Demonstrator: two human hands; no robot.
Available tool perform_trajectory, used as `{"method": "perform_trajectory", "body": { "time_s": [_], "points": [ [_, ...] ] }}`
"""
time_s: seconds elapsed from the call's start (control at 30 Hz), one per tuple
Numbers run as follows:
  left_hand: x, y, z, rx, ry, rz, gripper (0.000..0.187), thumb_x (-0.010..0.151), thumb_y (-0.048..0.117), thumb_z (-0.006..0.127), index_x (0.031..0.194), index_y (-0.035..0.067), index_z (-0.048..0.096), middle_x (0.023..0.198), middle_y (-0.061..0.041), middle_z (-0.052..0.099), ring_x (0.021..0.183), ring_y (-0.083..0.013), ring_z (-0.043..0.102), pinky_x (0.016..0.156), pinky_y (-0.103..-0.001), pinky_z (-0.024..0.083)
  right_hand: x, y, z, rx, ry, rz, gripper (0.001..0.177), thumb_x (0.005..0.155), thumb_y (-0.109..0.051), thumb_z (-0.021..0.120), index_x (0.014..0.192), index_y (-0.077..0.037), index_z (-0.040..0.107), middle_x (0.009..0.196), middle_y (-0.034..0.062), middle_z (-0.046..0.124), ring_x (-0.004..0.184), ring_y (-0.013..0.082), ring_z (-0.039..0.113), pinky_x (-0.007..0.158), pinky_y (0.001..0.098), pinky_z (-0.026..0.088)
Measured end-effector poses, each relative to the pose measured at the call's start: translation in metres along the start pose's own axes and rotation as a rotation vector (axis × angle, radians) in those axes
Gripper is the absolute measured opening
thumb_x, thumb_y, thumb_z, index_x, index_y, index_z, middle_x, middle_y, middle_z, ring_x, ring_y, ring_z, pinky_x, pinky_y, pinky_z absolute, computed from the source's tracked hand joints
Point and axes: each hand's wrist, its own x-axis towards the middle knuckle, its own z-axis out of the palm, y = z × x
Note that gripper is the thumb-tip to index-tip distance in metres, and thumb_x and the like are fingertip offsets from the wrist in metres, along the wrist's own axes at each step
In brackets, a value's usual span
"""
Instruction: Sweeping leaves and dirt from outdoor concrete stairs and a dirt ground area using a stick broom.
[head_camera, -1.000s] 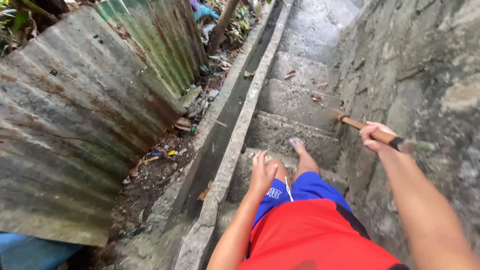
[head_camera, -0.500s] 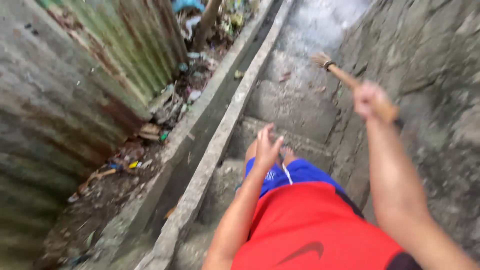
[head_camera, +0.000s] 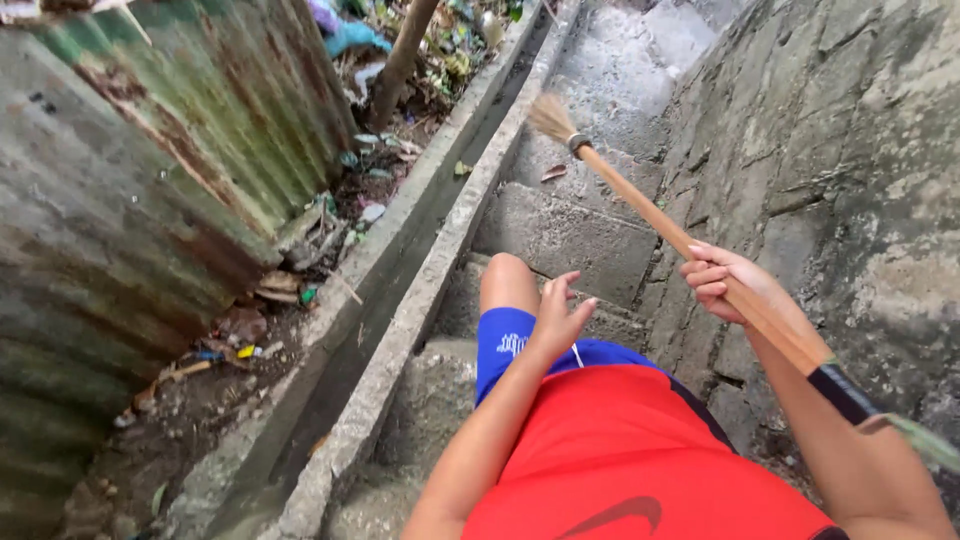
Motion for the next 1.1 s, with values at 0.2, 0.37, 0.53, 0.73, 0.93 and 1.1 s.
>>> {"method": "perform_trajectory", "body": {
  "time_s": [0.2,0.37,0.53,0.73,0.93,1.1],
  "points": [
    [0.021,0.013,-0.035,0.011,0.013,-0.024,0.066,0.089,0.036,0.069,0.145,0.010,0.047,0.142,-0.018,0.043,0.117,-0.0305,0.063,0.101,-0.040,0.051,0.006,-0.011,0.057,0.406,-0.176,0.458,0.027,0.107,-0.031,0.048,0.086,-0.018,0.040,0.055,-0.0126,0.046,0.041,-0.0002,0.046,0.038,0.0164,0.040],
    [0.042,-0.017,-0.097,0.082,0.175,-0.077,0.060,0.087,0.034,0.069,0.142,0.015,0.052,0.138,-0.010,0.054,0.114,-0.0236,0.068,0.101,-0.038,0.047,0.019,0.005,0.095,0.344,-0.136,0.425,0.014,0.106,-0.022,0.046,0.095,-0.014,0.041,0.078,-0.0067,0.043,0.046,-0.0057,0.049,0.032,0.0167,0.035],
    [0.065,-0.030,-0.144,-0.064,0.173,-0.131,0.058,0.089,0.029,0.067,0.142,0.011,0.050,0.141,-0.015,0.051,0.122,-0.0292,0.063,0.099,-0.038,0.052,0.021,0.003,0.142,0.229,-0.145,0.312,0.038,0.102,-0.012,0.044,0.139,-0.020,0.048,0.078,-0.0042,0.039,0.048,-0.0037,0.045,0.034,0.0155,0.036],
    [0.074,-0.055,-0.158,-0.084,0.146,-0.174,0.058,0.090,0.029,0.065,0.143,0.010,0.050,0.139,-0.015,0.050,0.125,-0.0281,0.061,0.101,-0.040,0.051,0.025,-0.012,0.185,-0.262,0.069,0.190,0.056,0.094,-0.012,0.049,0.147,-0.030,0.046,0.072,-0.0055,0.032,0.043,-0.0063,0.031,0.029,0.0132,0.023],
    [0.096,-0.075,-0.147,0.042,0.158,-0.122,0.056,0.090,0.027,0.064,0.141,0.007,0.052,0.138,-0.018,0.051,0.129,-0.0307,0.054,0.110,-0.041,0.043,0.042,-0.050,0.192,-0.216,-0.010,0.156,0.051,0.095,-0.011,0.050,0.144,-0.026,0.049,0.075,-0.0063,0.035,0.047,-0.0072,0.035,0.032,0.0115,0.030],
    [0.161,-0.062,-0.119,0.244,0.195,0.124,0.039,0.093,0.023,0.064,0.128,0.006,0.063,0.136,-0.017,0.060,0.127,-0.0329,0.059,0.108,-0.043,0.044,0.050,-0.088,0.207,-0.141,-0.146,0.103,0.063,0.096,-0.006,0.053,0.155,-0.022,0.044,0.082,-0.0001,0.041,0.053,-0.0036,0.044,0.039,0.0132,0.039]
  ]
}}
